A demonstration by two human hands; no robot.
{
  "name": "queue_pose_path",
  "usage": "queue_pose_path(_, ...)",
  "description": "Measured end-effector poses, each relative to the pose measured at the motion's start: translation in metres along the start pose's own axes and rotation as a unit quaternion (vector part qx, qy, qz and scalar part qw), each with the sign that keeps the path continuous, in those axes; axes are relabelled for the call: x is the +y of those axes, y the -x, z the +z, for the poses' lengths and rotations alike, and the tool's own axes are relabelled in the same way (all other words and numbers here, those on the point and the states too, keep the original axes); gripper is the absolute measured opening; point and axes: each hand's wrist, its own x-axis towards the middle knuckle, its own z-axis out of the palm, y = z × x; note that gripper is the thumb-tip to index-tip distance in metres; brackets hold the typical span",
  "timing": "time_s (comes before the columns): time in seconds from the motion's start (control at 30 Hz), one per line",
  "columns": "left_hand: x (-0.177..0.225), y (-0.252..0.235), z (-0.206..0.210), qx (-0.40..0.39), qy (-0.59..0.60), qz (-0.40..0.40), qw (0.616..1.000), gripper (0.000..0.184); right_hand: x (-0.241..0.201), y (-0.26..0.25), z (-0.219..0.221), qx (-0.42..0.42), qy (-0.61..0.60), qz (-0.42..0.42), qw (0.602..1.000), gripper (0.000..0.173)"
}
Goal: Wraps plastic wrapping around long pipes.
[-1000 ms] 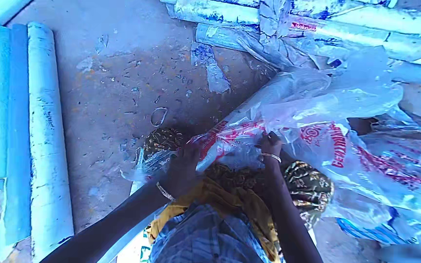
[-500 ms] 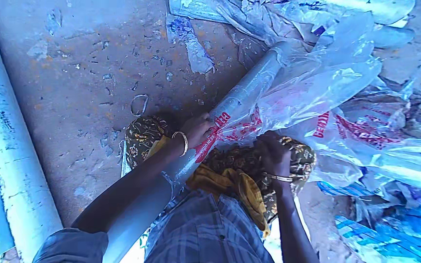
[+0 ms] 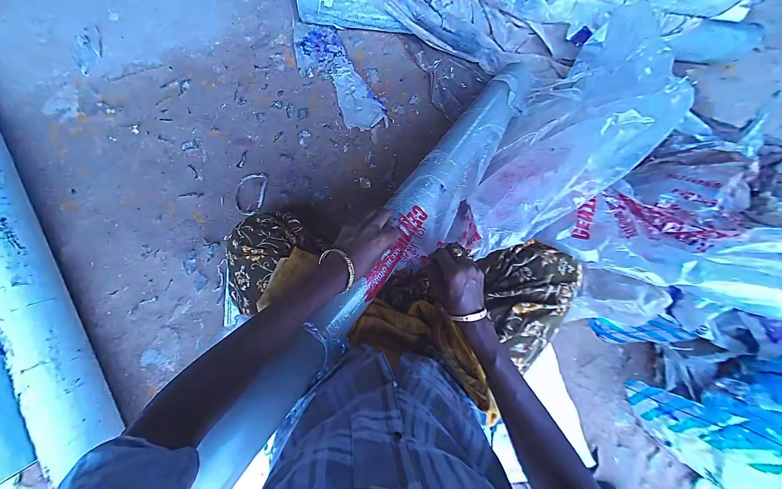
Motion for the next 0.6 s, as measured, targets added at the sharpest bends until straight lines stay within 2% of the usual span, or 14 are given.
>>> queue_pose_path(0.13, -0.009, -0.002, 0.009, 0.029, -0.003, 0.105, 0.994, 0.022, 0.0, -0.002, 0.001, 0.007, -0.04, 0.018, 0.999, 0.011)
queue_pose_path(0.2, -0.01, -0.006, 0.006, 0.013, -0.019, 0.115, 0.993, 0.021, -0.001, -0.007, 0.001, 0.01, -0.047, 0.014, 0.999, 0.01)
queue_pose_path(0.33, -0.001, -0.014, -0.001, -0.054, -0.131, 0.123, 0.982, 0.02, -0.005, -0.016, 0.002, 0.013, -0.058, 0.008, 0.998, 0.011)
queue_pose_path(0.43, -0.009, -0.014, 0.008, -0.006, -0.194, 0.17, 0.966, 0.021, -0.004, -0.018, 0.003, 0.004, -0.064, 0.039, 0.997, 0.01)
queue_pose_path(0.53, -0.01, -0.009, 0.016, 0.05, -0.136, 0.156, 0.977, 0.02, -0.01, -0.013, 0.004, 0.012, -0.061, 0.086, 0.994, 0.011)
queue_pose_path(0.6, -0.005, -0.008, 0.01, 0.055, -0.085, 0.114, 0.988, 0.021, -0.019, -0.01, 0.006, 0.089, -0.034, 0.057, 0.994, 0.017)
